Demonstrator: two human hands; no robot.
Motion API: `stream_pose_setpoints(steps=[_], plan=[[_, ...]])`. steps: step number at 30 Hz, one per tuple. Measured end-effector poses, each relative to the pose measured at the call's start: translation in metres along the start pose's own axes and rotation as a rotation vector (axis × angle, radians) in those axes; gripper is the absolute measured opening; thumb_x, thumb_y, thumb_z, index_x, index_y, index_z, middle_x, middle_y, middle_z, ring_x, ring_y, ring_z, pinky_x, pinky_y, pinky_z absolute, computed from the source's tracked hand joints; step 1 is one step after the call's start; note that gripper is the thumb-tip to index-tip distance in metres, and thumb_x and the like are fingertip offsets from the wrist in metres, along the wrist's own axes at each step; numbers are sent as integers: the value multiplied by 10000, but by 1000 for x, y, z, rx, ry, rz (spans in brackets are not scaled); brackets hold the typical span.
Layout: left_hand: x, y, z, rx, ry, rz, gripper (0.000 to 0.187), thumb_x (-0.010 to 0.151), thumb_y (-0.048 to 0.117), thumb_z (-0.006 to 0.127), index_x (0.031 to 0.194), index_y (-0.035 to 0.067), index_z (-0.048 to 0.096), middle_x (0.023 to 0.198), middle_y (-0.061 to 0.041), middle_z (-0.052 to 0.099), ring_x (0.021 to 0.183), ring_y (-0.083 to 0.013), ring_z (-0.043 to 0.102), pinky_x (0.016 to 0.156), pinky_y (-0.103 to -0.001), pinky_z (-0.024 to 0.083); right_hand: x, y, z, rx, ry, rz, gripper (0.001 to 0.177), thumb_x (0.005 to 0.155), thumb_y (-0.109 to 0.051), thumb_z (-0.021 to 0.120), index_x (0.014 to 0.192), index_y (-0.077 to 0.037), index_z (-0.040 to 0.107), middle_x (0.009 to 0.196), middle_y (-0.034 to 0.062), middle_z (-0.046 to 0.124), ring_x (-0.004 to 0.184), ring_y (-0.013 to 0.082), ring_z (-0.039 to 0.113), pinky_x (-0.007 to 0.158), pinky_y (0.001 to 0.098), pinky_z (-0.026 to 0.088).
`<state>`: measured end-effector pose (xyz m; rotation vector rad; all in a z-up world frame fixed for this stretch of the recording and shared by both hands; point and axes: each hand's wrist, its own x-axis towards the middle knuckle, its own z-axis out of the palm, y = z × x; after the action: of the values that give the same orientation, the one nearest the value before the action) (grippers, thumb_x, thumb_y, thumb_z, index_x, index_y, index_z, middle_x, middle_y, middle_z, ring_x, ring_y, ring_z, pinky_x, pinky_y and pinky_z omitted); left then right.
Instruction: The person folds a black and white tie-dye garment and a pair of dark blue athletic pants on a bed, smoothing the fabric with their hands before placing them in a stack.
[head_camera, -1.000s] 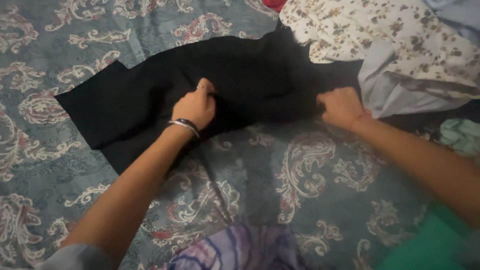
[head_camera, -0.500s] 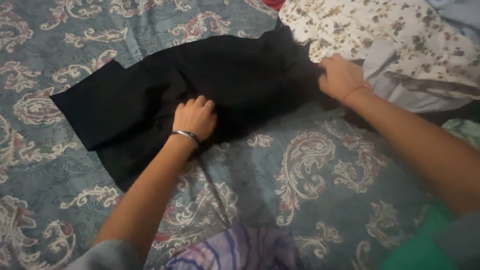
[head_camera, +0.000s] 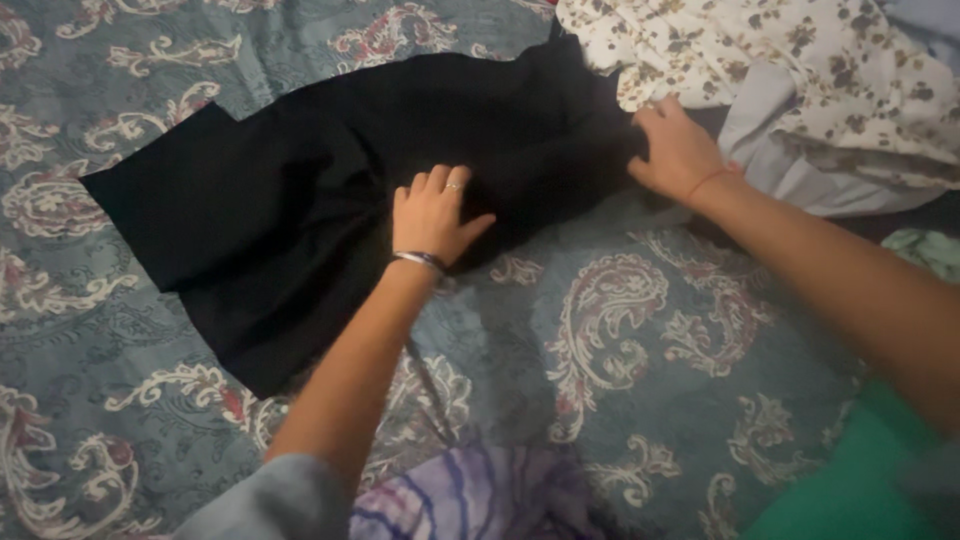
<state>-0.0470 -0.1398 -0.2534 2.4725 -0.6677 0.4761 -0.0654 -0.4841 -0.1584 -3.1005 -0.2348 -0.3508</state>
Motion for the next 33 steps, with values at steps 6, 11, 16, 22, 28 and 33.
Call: stream_pose_setpoints(steps=[6, 11, 16, 22, 28, 33], plan=[[4, 15, 15, -69, 126, -36, 344, 793, 340, 795, 1103, 205, 731, 1055, -12, 685, 1001, -254, 632, 833, -440, 446, -9, 6, -8, -47, -49, -1, 428, 825, -192, 762, 1223, -96, 639, 1249, 220, 560, 1008, 473, 634, 851, 535, 531], [17, 25, -10, -152, 152, 153, 186, 879, 349, 758, 964, 184, 769, 916, -29, 701, 908, -264, 656, 781, -437, 449, -6, 46, 2, -65, 49, -51, 386, 814, -134, 748, 1185, -78, 657, 1186, 220, 599, 1056, 449, 623, 897, 516, 519], [39, 64, -34, -270, -131, 404, 252, 884, 354, 742, 981, 124, 711, 925, -116, 722, 878, -352, 682, 744, -490, 511, -19, 84, -7, -47, 65, -97, 307, 813, -64, 705, 1115, -95, 660, 1129, 188, 619, 1113, 414, 619, 944, 498, 516], [19, 129, -9, -492, -452, 484, 331, 820, 325, 730, 1051, 100, 652, 911, -179, 730, 851, -413, 695, 739, -515, 539, -70, 79, -34, -156, -70, -60, 327, 779, -41, 680, 1092, -131, 653, 1134, 151, 622, 1050, 393, 641, 848, 489, 526], [-47, 182, 39, -338, -837, 358, 356, 916, 352, 660, 1183, 118, 630, 1015, -189, 743, 957, -387, 712, 823, -499, 555, -116, 81, 0, -355, -246, -64, 315, 836, -101, 650, 1141, -170, 683, 1097, 108, 652, 980, 345, 695, 762, 493, 564], [-70, 175, 51, -302, -967, 406, 451, 870, 376, 665, 1306, 264, 640, 1170, -113, 719, 1024, -344, 696, 855, -486, 544, -128, 71, 42, -429, -564, -53, 303, 860, -206, 668, 1160, -178, 700, 1127, 104, 699, 1020, 349, 716, 825, 483, 589]])
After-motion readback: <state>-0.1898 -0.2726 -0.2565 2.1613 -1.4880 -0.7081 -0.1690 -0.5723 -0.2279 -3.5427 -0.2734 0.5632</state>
